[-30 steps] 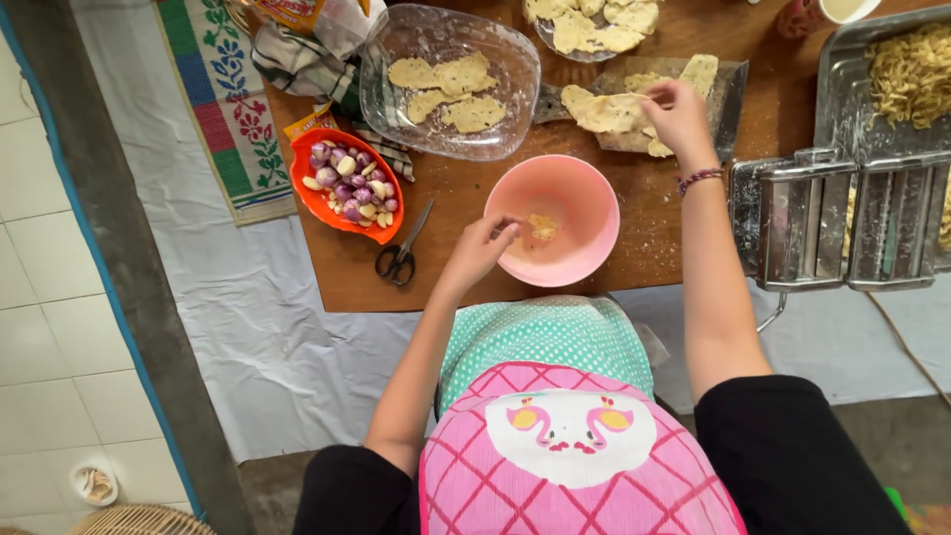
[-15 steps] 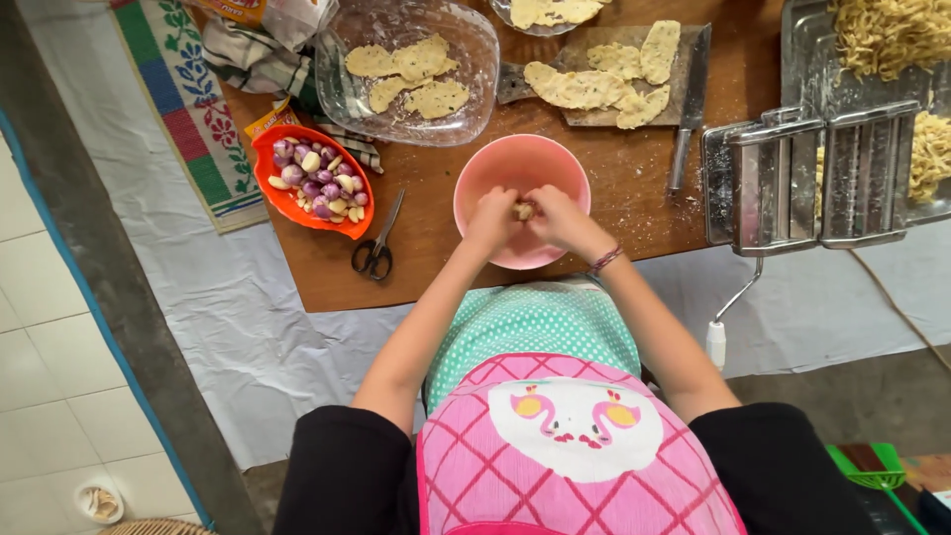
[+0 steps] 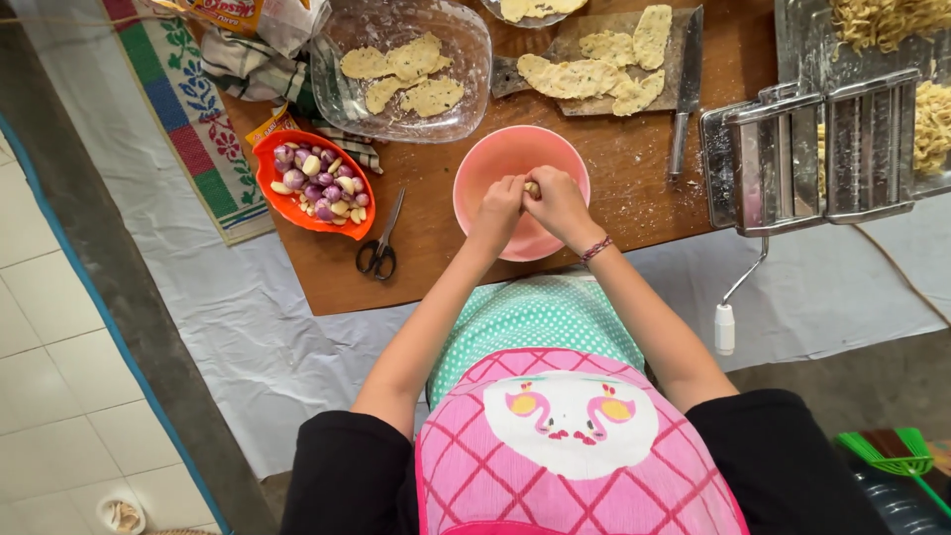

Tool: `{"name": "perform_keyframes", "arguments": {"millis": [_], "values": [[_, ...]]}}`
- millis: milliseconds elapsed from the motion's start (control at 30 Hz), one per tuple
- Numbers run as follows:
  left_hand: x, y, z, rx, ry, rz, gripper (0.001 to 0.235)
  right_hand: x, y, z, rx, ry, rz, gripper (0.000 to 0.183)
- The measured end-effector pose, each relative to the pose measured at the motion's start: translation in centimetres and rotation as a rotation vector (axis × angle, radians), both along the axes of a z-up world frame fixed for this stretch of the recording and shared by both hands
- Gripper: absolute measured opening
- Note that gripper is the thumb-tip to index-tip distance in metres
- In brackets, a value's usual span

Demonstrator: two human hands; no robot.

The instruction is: The person takes pieces of dough from a pink bowl, places them into a manual pasta machine, and turns the crank to extrude noodles onto a metal tray. The person repeats this process with multiple pieces of dough.

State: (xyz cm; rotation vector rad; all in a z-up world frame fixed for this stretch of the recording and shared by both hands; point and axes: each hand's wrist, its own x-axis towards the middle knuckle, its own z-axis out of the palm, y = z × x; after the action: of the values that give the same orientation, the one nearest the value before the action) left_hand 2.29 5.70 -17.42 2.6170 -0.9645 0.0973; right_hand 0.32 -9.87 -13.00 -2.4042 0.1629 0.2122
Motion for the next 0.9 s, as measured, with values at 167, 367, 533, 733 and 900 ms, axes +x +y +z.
{"name": "perform_keyframes", "arguments": {"millis": [167,367,533,733,900], "values": [[-0.6,-0.4,1.9,0.216,-0.16,0.005,0.029,-0.5,0.0,-0.3,-0.037,-0.057,0.048,0.012],[-1.4,-1.4,6.1,0.334,-0.219,-0.028,0.024,-1.9,-1.3,2.8,-0.023,-0.082,0.072,0.009],[-1.5,-2.5,3.5,0.312,-0.205,0.009,0.024,-3.3,-2.2,6.2,0.076,-0.016,-0.012,0.011],[3.1,1.2,-4.1,0.165,0.202,0.087,0.01,-5.8,-4.0,13.6,0.695,0.035,-0.334,0.017],[0.9,0.4,6.3,0.242,0.246,0.093,0.011,-7.8,-6.1,16.3,1.135,0.048,-0.559,0.03]]}}
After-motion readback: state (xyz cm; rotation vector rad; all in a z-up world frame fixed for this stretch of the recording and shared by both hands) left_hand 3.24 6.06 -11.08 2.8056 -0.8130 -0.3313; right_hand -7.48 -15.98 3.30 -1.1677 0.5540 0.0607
